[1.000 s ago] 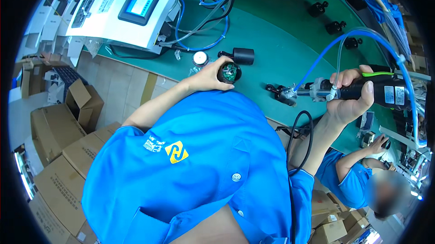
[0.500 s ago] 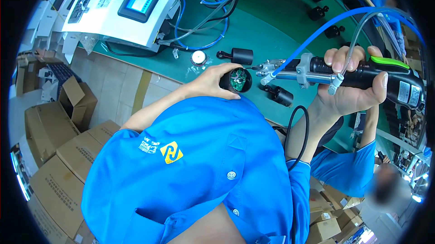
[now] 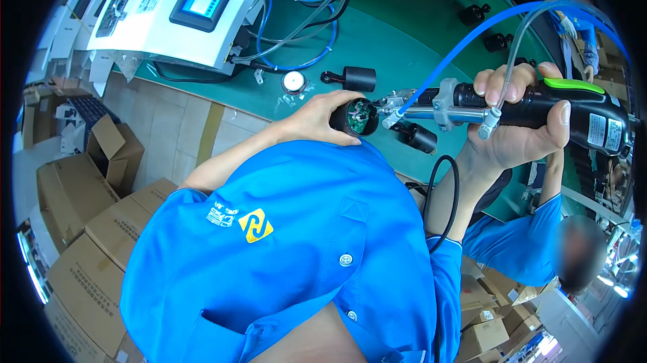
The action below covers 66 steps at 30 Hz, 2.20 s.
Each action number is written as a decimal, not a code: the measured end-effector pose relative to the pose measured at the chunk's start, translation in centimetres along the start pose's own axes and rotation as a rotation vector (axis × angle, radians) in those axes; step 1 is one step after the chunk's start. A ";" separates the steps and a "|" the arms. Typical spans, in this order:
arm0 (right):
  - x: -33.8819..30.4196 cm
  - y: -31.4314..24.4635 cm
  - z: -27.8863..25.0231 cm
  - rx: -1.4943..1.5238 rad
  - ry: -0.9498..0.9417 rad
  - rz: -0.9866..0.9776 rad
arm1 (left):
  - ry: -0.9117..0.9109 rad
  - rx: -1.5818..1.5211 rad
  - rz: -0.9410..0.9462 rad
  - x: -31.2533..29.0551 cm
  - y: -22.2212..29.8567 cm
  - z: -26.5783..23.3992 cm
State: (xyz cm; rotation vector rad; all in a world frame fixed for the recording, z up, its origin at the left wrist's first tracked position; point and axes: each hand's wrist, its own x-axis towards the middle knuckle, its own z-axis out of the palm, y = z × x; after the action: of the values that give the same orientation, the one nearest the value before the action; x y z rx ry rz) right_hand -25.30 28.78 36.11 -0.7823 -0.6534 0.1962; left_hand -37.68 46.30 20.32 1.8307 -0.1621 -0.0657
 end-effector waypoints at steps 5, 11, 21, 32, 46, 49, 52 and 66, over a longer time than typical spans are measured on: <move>-0.1 0.1 -0.1 -0.006 0.006 0.007 | -0.015 0.025 0.004 0.1 0.0 0.0; -0.5 1.2 -0.2 0.031 0.002 0.014 | -0.018 0.065 0.083 0.0 -0.2 0.3; 1.2 -2.6 -0.6 0.014 -0.152 -0.068 | 0.114 -0.113 -0.130 -0.6 -1.7 0.4; 0.4 -0.7 -0.5 -0.013 -0.104 0.004 | 0.131 -0.118 -0.062 -0.5 -0.7 0.3; 0.1 0.1 -0.2 -0.050 0.016 0.018 | 0.071 -0.111 -0.069 -0.3 -0.2 0.1; -0.1 0.2 0.0 -0.028 -0.026 0.005 | 0.083 -0.016 0.023 -0.2 -0.6 0.1; -0.5 1.1 -0.5 0.008 -0.072 0.005 | 0.107 -0.060 -0.021 -0.8 -1.1 0.3; 0.0 -0.3 -0.3 0.028 -0.111 -0.006 | 0.084 -0.047 -0.027 -0.7 -0.4 0.4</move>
State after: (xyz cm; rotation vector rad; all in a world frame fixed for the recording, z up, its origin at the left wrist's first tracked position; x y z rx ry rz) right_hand -25.10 28.39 36.22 -0.7468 -0.7563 0.2443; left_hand -38.39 46.12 19.82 1.7856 -0.0762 -0.0116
